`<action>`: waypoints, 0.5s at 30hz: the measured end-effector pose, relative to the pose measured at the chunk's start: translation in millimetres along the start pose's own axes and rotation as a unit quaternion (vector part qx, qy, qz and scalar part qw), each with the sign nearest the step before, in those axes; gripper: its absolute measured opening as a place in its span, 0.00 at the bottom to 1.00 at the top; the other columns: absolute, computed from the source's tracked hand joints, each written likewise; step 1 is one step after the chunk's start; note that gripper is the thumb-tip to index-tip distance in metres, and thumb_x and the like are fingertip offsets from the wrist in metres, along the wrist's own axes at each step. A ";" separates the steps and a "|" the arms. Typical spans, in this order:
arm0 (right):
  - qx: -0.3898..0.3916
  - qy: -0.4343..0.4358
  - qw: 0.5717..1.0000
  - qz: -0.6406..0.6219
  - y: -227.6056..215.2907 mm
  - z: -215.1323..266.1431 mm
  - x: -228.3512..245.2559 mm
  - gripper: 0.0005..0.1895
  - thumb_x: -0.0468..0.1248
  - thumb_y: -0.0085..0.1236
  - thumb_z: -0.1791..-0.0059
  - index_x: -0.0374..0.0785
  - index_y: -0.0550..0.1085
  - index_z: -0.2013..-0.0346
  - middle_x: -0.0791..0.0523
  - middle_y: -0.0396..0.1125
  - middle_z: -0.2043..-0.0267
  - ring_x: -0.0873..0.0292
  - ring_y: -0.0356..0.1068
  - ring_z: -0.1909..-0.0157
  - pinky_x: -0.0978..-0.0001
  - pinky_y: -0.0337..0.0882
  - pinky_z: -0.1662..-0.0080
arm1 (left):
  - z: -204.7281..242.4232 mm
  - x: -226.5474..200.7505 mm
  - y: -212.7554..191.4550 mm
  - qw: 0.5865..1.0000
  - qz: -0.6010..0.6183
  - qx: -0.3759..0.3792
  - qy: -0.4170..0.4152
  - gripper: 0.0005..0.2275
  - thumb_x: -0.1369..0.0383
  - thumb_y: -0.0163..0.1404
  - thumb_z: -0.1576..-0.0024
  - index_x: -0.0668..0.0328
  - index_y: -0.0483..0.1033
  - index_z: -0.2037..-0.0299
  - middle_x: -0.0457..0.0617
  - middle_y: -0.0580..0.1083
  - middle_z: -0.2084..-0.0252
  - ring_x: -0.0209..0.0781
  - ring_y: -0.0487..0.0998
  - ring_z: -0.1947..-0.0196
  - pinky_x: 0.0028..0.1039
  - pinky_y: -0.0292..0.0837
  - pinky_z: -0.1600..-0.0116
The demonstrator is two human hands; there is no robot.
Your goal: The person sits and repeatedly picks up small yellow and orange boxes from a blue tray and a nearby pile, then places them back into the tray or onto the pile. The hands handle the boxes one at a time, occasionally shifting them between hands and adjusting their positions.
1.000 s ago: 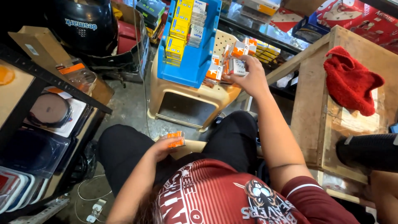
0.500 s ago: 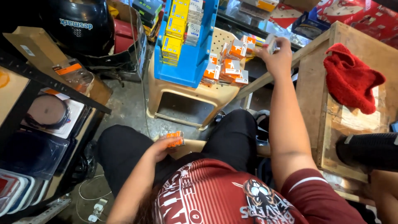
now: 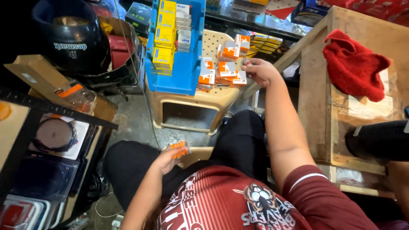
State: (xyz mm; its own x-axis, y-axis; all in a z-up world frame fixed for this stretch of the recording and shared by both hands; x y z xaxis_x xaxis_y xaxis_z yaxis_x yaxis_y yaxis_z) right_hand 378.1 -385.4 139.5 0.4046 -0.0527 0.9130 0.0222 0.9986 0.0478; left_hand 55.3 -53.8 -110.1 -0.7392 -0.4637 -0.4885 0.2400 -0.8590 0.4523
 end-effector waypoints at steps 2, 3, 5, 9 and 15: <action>0.002 0.011 1.000 -0.020 0.6 4.0 -1.7 0.33 0.28 0.70 0.57 0.31 0.67 0.39 0.54 0.71 0.60 0.66 0.71 0.68 0.81 0.74 0.67 | 8.0 -5.3 4.5 1.000 0.000 -0.002 0.000 0.22 0.68 0.67 0.50 0.63 0.77 0.46 0.56 0.78 0.53 0.51 0.78 0.52 0.51 0.71 0.43; 0.005 0.024 0.999 -0.038 2.2 6.1 -4.4 0.33 0.31 0.72 0.56 0.30 0.67 0.39 0.55 0.73 0.59 0.67 0.74 0.65 0.83 0.75 0.65 | 12.5 -7.2 6.0 1.000 0.003 -0.004 0.000 0.22 0.68 0.67 0.50 0.62 0.77 0.46 0.56 0.78 0.53 0.50 0.79 0.52 0.50 0.71 0.43; -0.014 0.000 1.000 -0.021 -8.3 -17.5 -18.2 0.31 0.31 0.71 0.55 0.33 0.69 0.39 0.55 0.71 0.58 0.65 0.74 0.63 0.77 0.78 0.62 | 16.3 -9.4 9.0 1.000 0.003 -0.005 -0.001 0.24 0.68 0.66 0.49 0.65 0.75 0.43 0.58 0.77 0.50 0.52 0.77 0.49 0.54 0.67 0.39; -0.060 -0.047 0.997 0.026 -41.7 -68.0 -46.9 0.37 0.28 0.72 0.56 0.38 0.67 0.35 0.56 0.64 0.58 0.59 0.76 0.60 0.68 0.85 0.58 | 15.9 -7.9 9.6 1.000 -0.001 -0.006 -0.009 0.24 0.67 0.65 0.48 0.65 0.74 0.42 0.58 0.77 0.49 0.51 0.78 0.47 0.55 0.65 0.36; -0.126 -0.112 0.977 0.133 -79.3 -136.0 -76.6 0.35 0.33 0.82 0.65 0.44 0.73 0.48 0.57 0.69 0.73 0.60 0.74 0.78 0.70 0.80 0.76 | 10.3 -2.4 2.4 1.000 -0.012 -0.007 -0.013 0.22 0.66 0.65 0.48 0.63 0.76 0.44 0.57 0.79 0.50 0.49 0.79 0.49 0.53 0.67 0.37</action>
State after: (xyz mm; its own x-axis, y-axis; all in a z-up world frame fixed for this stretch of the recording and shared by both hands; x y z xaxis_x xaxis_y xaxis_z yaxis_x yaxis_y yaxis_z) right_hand 469.6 -460.7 10.6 0.2164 0.2382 0.9468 0.1798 0.9435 -0.2784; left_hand 51.1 -52.6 -100.2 -0.7614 -0.4370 -0.4788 0.2302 -0.8728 0.4304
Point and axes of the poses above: each hand's wrist, its own z-axis away from the middle knuckle, its own y-axis out of the palm, x = y × z, the point moved 10 cm from there along -z, towards the middle knuckle
